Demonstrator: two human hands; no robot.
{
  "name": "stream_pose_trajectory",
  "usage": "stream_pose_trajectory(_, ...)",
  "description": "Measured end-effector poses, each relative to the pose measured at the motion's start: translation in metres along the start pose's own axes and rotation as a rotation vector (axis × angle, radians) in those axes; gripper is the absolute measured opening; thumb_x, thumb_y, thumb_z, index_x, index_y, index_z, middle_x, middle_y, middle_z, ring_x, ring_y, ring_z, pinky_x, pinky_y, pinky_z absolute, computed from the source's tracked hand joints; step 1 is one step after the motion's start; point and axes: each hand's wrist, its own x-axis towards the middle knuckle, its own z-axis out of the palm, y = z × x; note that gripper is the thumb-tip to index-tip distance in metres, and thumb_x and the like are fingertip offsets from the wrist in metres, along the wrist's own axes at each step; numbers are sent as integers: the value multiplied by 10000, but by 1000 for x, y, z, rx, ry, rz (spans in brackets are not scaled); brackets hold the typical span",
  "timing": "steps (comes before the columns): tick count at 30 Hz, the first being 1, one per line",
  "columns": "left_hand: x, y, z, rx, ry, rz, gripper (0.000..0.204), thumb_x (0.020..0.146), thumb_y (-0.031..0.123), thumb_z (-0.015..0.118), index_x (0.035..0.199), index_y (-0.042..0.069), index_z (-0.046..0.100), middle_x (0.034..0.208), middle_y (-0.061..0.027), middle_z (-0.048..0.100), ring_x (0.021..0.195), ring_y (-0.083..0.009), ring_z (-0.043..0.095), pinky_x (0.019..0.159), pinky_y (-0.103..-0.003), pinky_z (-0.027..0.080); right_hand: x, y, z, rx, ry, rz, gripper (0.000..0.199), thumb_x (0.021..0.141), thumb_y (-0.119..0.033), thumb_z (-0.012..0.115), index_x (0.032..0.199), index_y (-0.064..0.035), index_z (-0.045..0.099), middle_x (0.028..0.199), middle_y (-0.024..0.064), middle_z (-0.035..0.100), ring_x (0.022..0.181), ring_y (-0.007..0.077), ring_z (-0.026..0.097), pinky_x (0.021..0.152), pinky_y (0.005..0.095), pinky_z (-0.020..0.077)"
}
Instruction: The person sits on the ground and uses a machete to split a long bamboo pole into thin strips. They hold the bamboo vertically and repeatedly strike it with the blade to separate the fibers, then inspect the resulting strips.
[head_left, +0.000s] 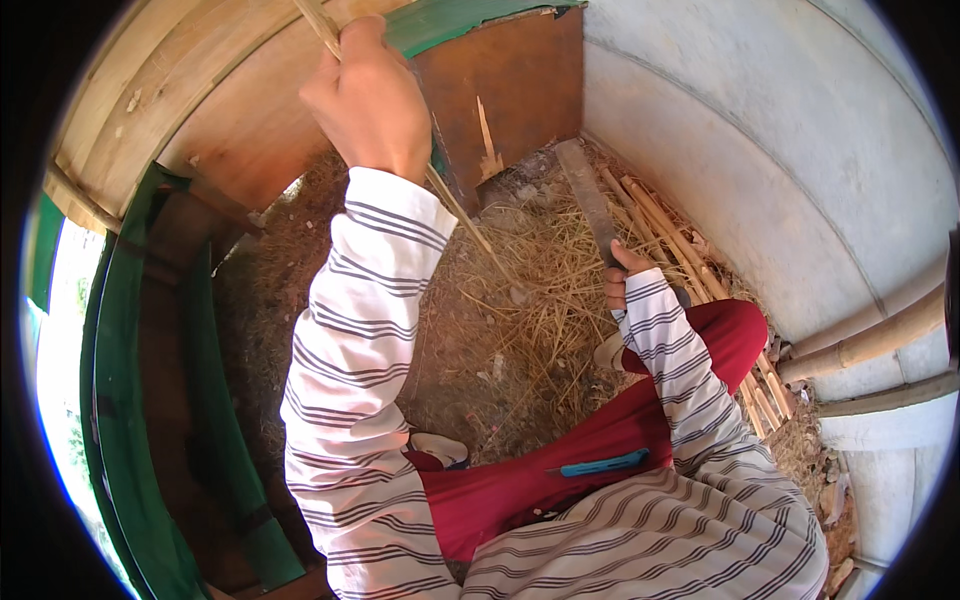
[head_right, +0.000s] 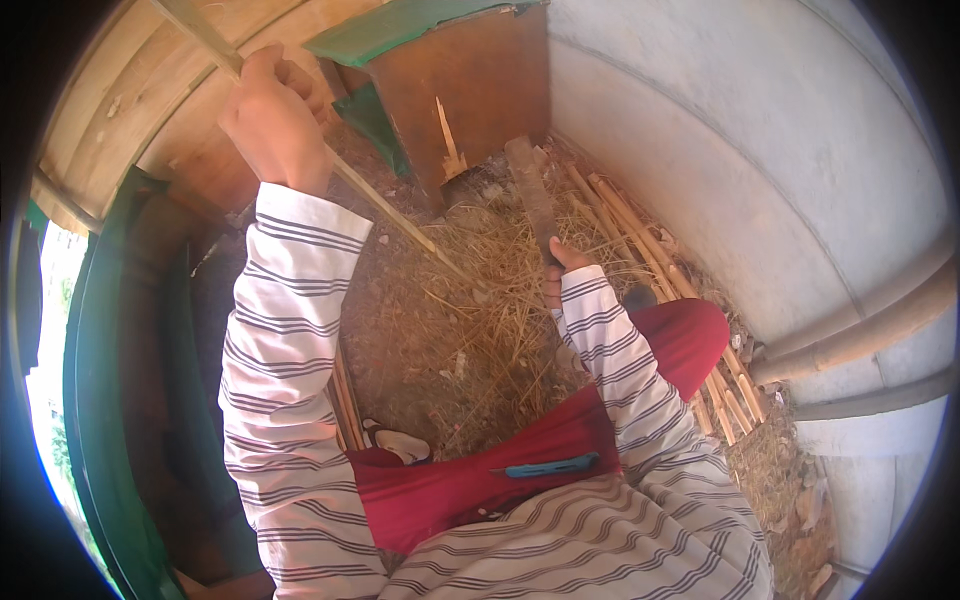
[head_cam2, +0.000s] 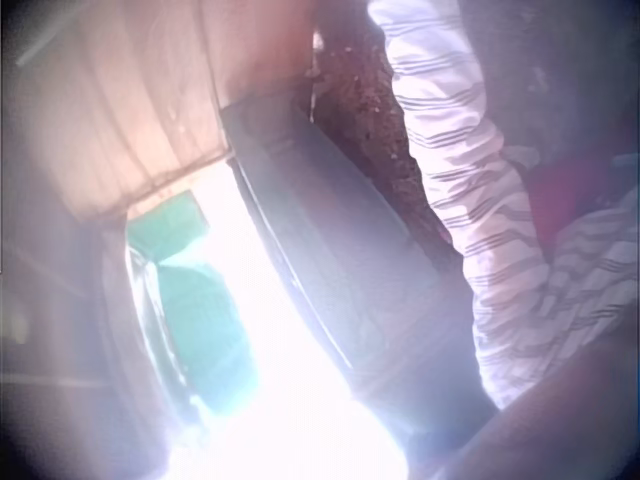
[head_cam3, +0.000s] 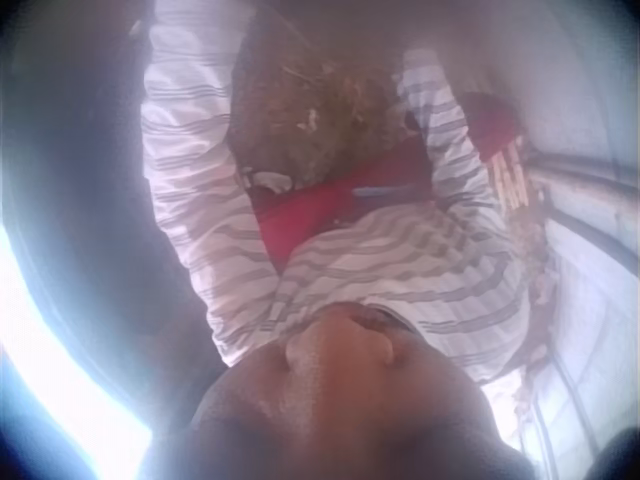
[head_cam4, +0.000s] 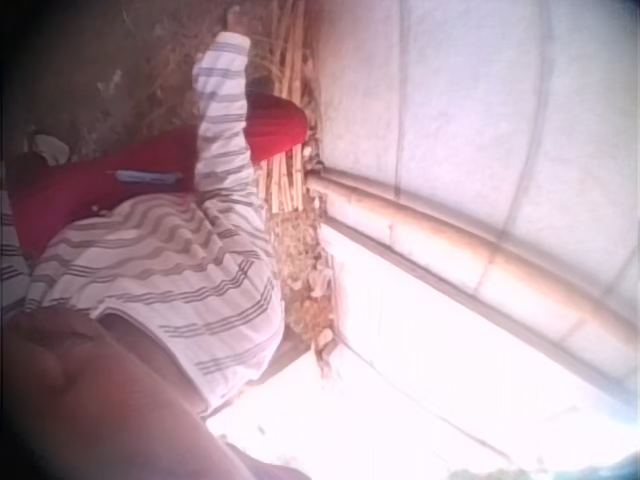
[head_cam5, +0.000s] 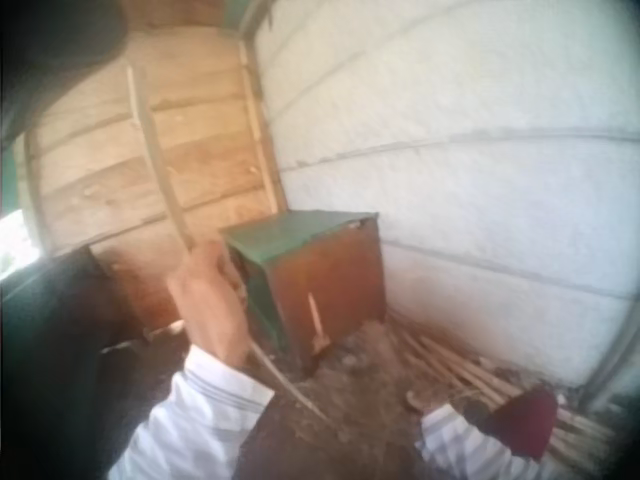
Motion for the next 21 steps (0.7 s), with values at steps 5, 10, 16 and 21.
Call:
stream_pose_trajectory(5,-4,-3,10,-43,-11,-24,286,911,180,517,679,15,485,565,-22,397,453,-116,348,434,-288,267,-3,14,1,-139,18,-56,322,942,-394,647,877,-210,392,595,-51,413,426,80,338,366,262,292)
stream_pose_trajectory(10,5,-11,23,-8,-171,-75,279,915,182,522,679,45,462,569,-10,405,455,-111,354,439,-290,277,-1,24,7,-393,47,-164,230,976,-328,610,943,-160,457,548,-46,390,382,90,353,332,298,288)
stream_pose_trajectory(16,7,-17,30,-44,-314,-10,275,916,187,543,693,77,425,566,9,372,452,-99,333,436,-284,251,-2,36,27,-710,75,-495,199,977,-225,567,891,-48,541,617,-11,451,501,99,402,468,295,338)
stream_pose_trajectory(21,14,-35,22,-222,-258,86,266,910,185,552,712,78,410,572,12,363,450,-92,320,434,-279,228,-12,39,46,-1084,98,-764,249,978,-236,554,863,-17,526,616,68,460,548,164,449,529,350,395)
